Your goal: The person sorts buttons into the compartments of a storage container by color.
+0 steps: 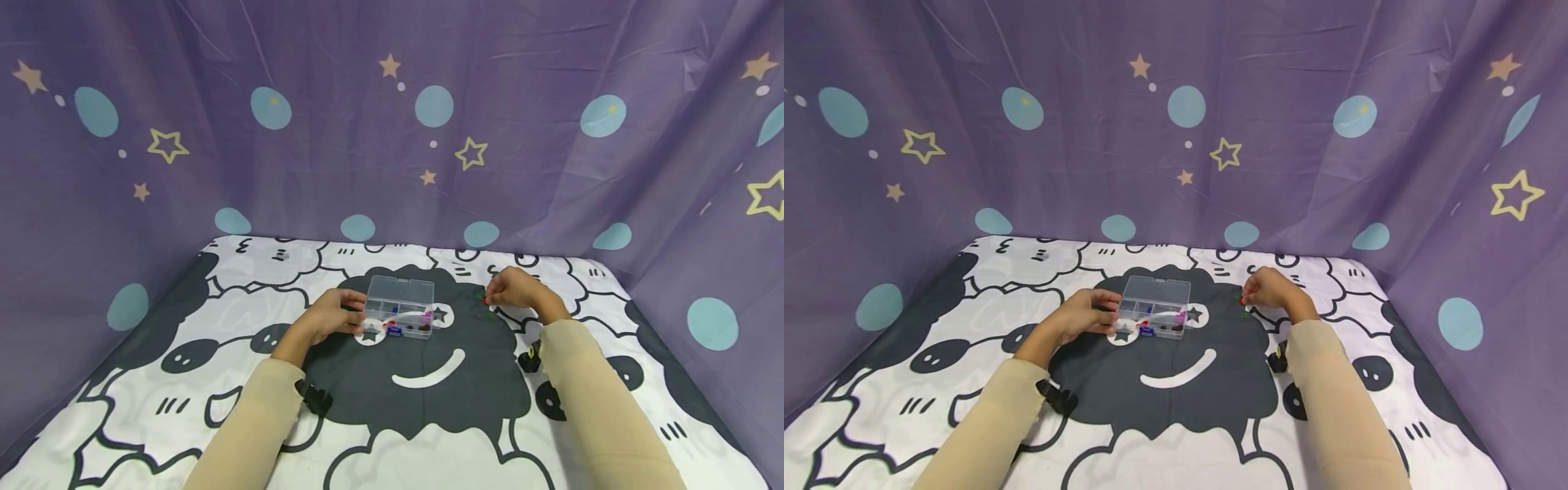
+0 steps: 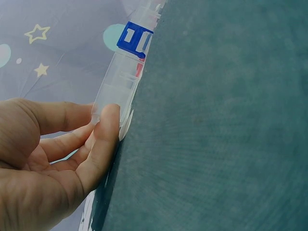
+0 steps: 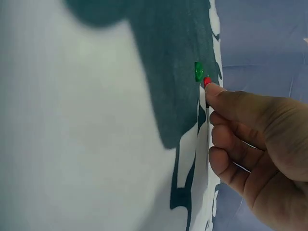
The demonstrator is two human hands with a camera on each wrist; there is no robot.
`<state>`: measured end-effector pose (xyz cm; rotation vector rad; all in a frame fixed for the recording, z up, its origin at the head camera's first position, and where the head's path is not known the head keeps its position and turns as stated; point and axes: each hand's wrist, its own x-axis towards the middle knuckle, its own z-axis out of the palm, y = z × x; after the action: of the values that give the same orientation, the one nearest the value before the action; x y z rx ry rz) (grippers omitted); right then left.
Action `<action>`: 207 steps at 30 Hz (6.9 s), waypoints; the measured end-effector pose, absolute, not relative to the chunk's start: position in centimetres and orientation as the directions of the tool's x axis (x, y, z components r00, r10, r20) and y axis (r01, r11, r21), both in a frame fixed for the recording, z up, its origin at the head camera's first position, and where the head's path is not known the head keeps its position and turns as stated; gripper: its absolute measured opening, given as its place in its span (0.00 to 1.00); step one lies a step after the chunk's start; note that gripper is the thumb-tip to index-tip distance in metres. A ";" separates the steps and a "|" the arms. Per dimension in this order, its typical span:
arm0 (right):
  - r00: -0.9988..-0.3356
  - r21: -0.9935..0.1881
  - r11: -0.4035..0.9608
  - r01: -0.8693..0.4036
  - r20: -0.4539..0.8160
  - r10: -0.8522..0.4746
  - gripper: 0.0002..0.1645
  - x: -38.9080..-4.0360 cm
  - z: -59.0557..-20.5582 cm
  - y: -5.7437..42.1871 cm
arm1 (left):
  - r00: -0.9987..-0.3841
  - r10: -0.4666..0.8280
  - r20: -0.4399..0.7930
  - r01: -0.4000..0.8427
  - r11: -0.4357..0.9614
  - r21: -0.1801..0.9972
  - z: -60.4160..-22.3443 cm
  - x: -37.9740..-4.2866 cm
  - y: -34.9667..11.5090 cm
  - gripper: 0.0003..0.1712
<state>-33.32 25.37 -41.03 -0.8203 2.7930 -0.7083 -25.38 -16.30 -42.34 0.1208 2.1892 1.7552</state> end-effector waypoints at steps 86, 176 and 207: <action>-0.662 -0.412 0.577 -0.705 0.091 -0.744 0.11 -31.5 -38.6 18.2 | -0.942 0.266 -0.205 -0.143 0.235 0.961 -42.5 -25.5 -16.4 0.28; -0.815 -0.415 0.712 -0.566 0.154 -0.558 0.03 -31.9 -40.5 24.2 | -0.941 0.253 -0.224 -0.163 0.241 0.957 -42.2 -25.7 -16.0 0.28; -0.828 -0.350 0.780 -0.519 -0.021 -0.561 0.03 -33.0 -40.7 25.7 | -0.942 0.260 -0.213 -0.154 0.228 0.961 -42.6 -25.8 -16.0 0.28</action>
<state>-32.97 25.72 -40.69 -0.8669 2.8460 -0.5044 -25.77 -16.01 -42.56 0.0980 2.1788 1.7657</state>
